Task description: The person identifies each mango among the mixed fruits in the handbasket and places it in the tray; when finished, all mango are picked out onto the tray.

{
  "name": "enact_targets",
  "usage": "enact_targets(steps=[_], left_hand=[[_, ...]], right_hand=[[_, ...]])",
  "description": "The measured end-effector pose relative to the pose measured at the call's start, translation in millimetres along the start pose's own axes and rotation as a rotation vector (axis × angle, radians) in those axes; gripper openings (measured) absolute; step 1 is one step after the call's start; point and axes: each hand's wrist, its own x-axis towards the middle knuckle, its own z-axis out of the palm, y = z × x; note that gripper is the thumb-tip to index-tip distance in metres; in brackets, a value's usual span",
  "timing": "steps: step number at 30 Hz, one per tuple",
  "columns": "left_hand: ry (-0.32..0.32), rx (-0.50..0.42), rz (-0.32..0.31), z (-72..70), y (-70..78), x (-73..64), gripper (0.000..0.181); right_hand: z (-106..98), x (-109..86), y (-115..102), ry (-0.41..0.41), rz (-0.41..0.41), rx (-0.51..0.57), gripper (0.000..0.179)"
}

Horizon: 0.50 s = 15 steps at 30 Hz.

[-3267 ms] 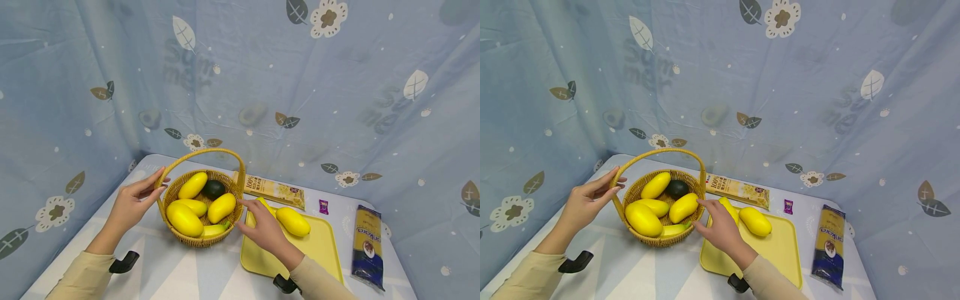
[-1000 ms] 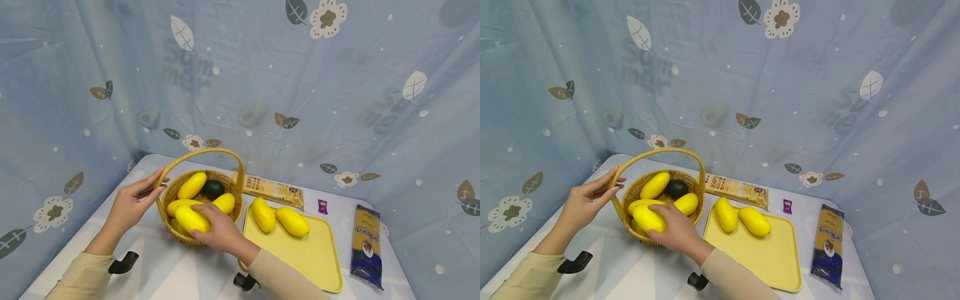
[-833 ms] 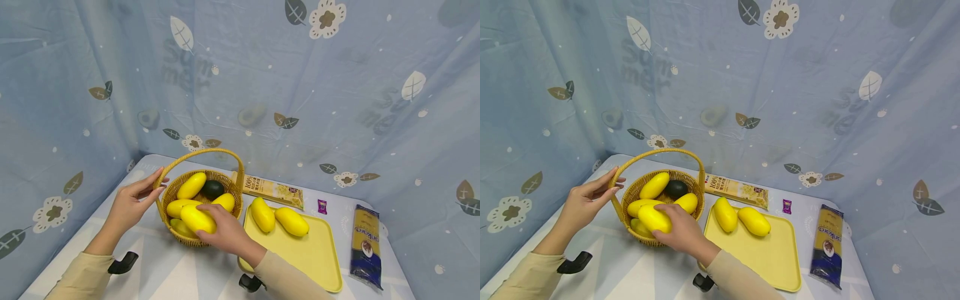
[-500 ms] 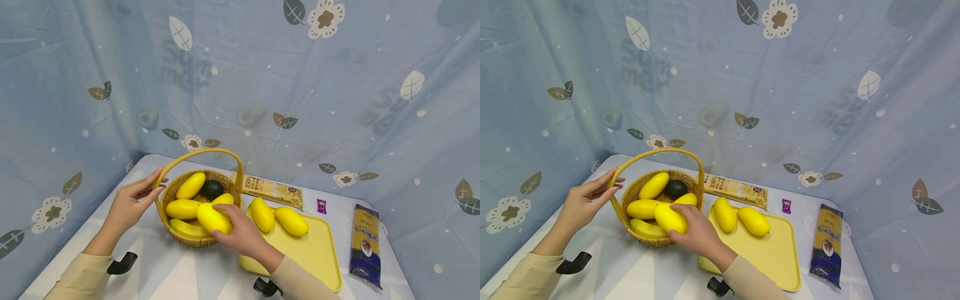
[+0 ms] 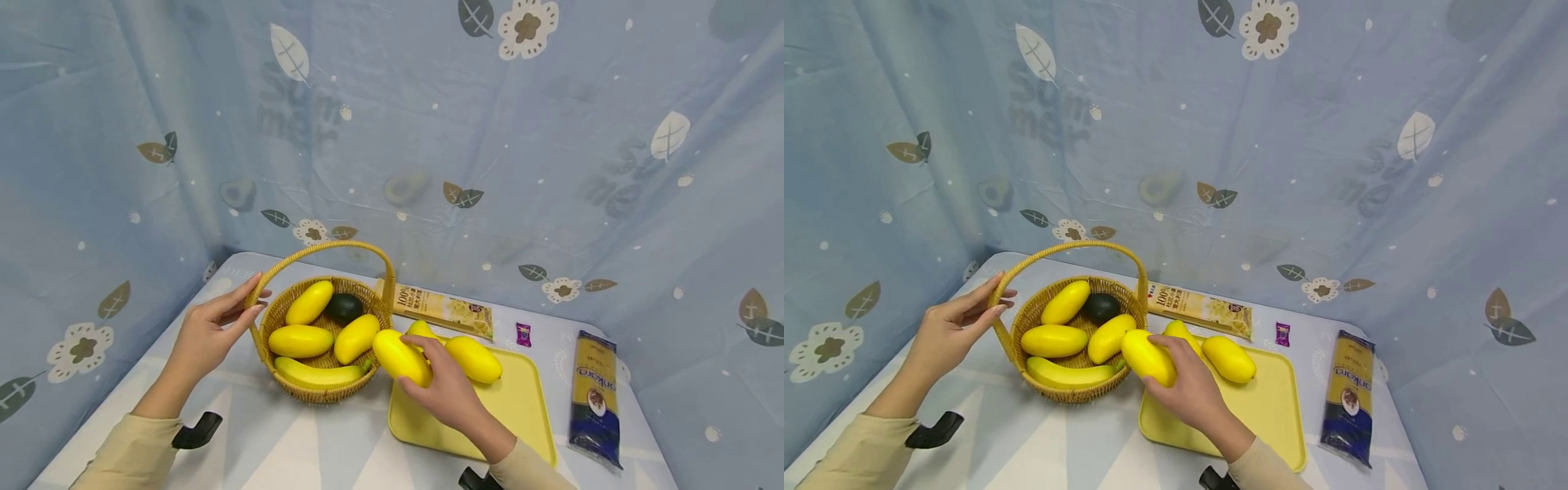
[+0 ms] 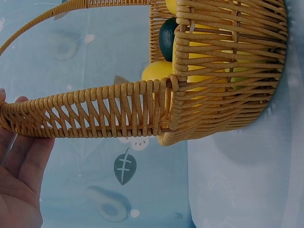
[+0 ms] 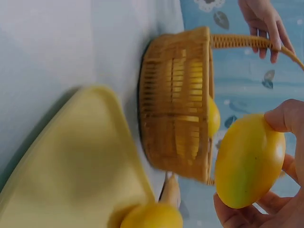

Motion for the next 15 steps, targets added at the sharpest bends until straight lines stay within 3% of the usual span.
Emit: enact_targets(steps=[6, 15], left_hand=[[0.001, -0.005, -0.004, -0.7, 2.0, 0.4, 0.067], [0.003, -0.004, -0.020, 0.5, 1.6, -0.1, 0.067]], right_hand=[[-20.4, -12.8, 17.6, 0.076, 0.071, -0.029, 0.063], [-51.0, -34.8, 48.6, 0.115, 0.178, -0.110, 0.062]])
